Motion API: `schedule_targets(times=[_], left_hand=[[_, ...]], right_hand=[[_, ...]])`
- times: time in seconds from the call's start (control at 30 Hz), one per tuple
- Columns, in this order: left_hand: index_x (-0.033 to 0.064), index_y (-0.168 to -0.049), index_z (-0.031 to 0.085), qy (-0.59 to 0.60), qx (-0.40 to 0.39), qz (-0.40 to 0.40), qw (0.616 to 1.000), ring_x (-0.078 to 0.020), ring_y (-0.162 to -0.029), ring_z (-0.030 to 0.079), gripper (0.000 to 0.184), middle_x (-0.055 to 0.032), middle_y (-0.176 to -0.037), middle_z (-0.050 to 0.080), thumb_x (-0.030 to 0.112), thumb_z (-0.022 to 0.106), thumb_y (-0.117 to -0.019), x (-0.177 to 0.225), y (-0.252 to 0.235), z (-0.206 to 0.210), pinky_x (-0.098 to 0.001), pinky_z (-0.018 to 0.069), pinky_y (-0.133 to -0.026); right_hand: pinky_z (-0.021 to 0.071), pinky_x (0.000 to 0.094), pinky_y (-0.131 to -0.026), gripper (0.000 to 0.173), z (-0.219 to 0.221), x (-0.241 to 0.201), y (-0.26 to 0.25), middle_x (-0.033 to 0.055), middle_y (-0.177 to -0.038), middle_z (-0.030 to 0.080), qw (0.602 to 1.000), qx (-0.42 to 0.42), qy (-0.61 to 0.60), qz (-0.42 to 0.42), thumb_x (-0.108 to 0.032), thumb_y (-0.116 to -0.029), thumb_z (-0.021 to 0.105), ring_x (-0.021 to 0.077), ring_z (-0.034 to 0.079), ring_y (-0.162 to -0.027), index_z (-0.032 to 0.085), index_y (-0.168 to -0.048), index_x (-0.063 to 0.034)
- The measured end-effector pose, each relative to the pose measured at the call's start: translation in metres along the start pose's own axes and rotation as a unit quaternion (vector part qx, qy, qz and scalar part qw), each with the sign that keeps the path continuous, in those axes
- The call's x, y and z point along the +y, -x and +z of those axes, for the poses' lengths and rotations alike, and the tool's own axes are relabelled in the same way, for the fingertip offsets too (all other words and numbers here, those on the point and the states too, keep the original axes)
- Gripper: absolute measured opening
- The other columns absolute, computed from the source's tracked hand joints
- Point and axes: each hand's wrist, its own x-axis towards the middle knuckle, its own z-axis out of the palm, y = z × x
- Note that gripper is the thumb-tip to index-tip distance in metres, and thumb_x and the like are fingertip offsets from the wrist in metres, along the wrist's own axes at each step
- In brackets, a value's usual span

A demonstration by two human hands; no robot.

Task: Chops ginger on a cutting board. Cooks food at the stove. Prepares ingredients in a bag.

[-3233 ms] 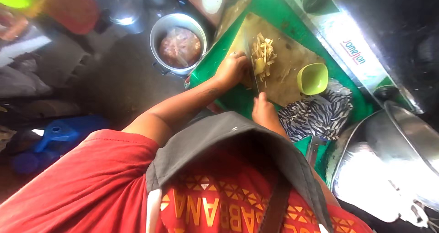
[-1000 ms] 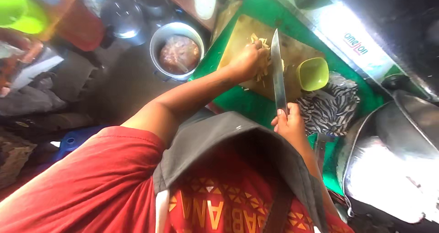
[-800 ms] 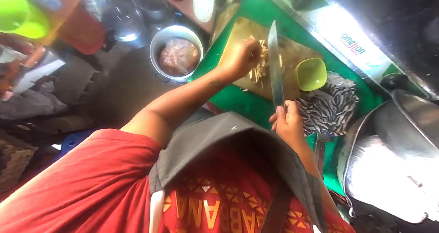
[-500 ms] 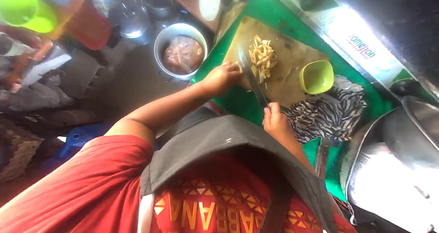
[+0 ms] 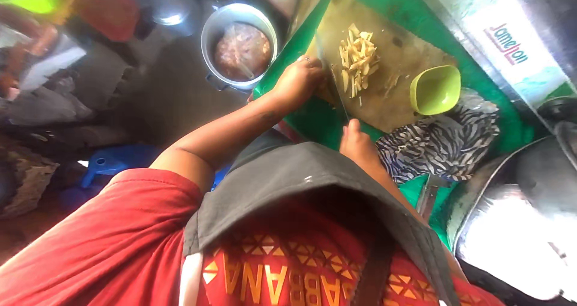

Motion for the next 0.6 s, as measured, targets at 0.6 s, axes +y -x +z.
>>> schedule_targets(times=[0.6], left_hand=[[0.0018,-0.092,0.076,0.007,0.069,0.012,0.997,-0.0314,-0.104,0.068,0.014,-0.0160,-0.103,0.073,0.003,0.063,-0.0960,-0.005,0.008,0.010,-0.0394,0.0531,-0.094]], right_hand=[[0.0571,0.0586,-0.068,0.032,0.001,-0.005,0.005,0.0258,-0.081,0.067,0.999,0.011,0.051,0.006,-0.022,-0.1136,0.036,0.0471,0.072,-0.081,0.048,-0.126,0.0037]])
